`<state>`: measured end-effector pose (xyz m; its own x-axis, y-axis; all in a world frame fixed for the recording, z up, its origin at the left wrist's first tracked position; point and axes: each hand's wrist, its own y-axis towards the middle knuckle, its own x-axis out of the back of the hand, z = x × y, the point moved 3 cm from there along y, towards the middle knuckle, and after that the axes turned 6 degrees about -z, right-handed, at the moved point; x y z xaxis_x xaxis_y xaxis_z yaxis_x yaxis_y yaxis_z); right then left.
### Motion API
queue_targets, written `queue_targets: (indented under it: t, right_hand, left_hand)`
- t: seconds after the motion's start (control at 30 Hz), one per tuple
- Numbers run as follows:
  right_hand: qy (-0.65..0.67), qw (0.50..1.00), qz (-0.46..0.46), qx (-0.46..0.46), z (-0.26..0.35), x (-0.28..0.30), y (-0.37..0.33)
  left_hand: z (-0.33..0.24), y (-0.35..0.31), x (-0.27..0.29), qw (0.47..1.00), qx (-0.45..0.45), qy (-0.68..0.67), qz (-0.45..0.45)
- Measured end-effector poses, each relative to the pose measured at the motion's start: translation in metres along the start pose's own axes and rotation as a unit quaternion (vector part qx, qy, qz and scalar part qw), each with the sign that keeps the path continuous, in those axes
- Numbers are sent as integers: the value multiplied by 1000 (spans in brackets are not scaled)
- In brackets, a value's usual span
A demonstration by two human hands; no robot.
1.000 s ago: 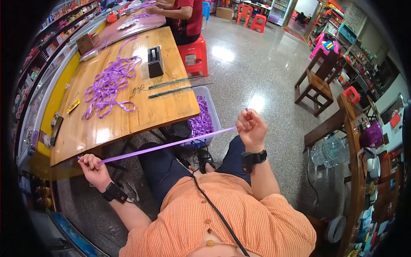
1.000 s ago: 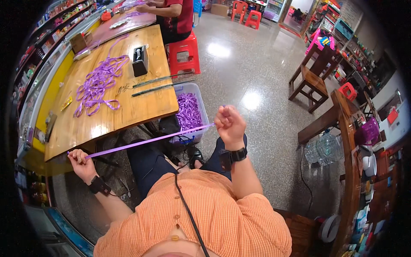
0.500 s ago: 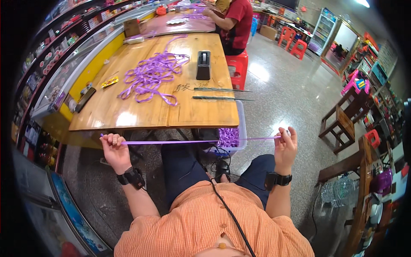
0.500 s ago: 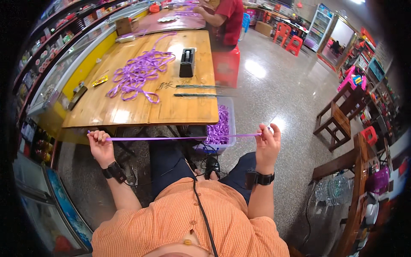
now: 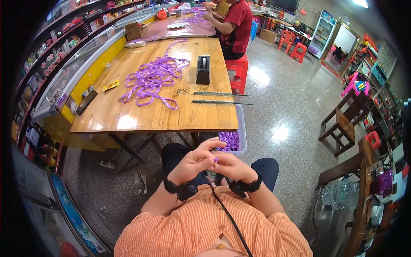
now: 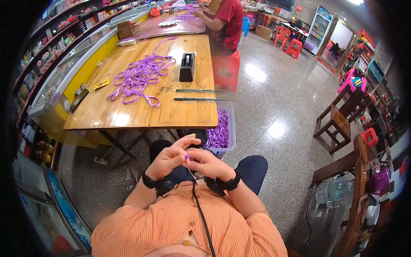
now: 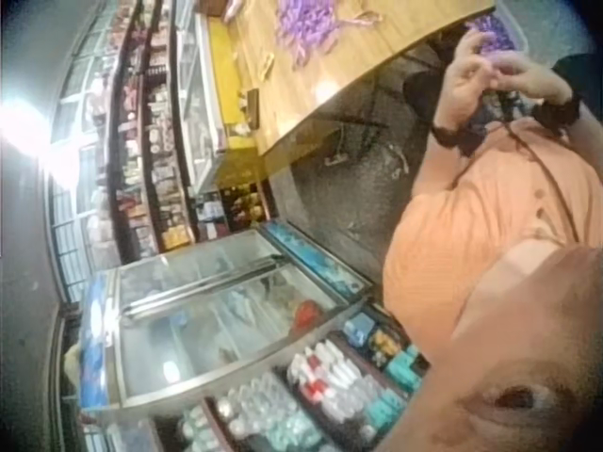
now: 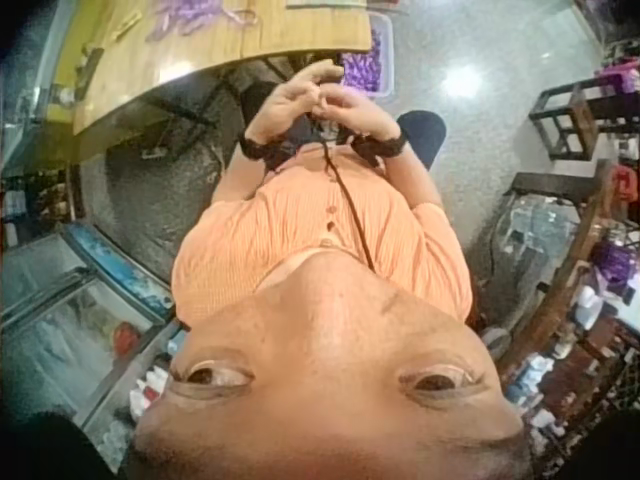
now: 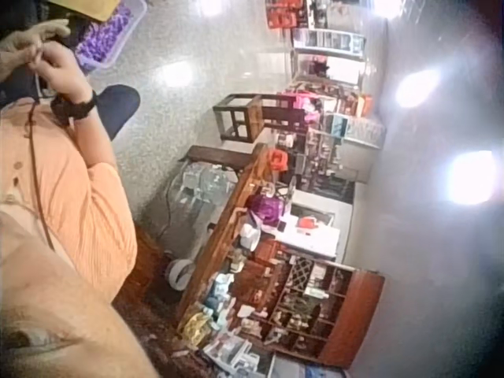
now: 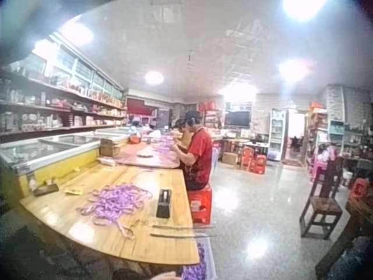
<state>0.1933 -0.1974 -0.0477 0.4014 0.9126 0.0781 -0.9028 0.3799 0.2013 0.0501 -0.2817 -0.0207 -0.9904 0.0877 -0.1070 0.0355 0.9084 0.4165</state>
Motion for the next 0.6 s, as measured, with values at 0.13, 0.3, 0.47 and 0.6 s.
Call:
queue_targets:
  t: [0.13, 0.3, 0.47, 0.6]
  right_hand:
    - [91, 995, 37, 19, 3, 1, 0]
    - [184, 980, 32, -63, 15, 6, -11]
    - [254, 966, -34, -10, 5, 40, -36]
    - [302, 949, 14, 91, -2, 65, -56]
  left_hand:
    - [8, -7, -5, 993, 53, -102, -16]
    - [15, -11, 21, 930, -20, -352, -102]
    - [-15, -22, 74, 866, -83, -445, -212]
    - [-31, -52, 125, 819, -163, -492, -245]
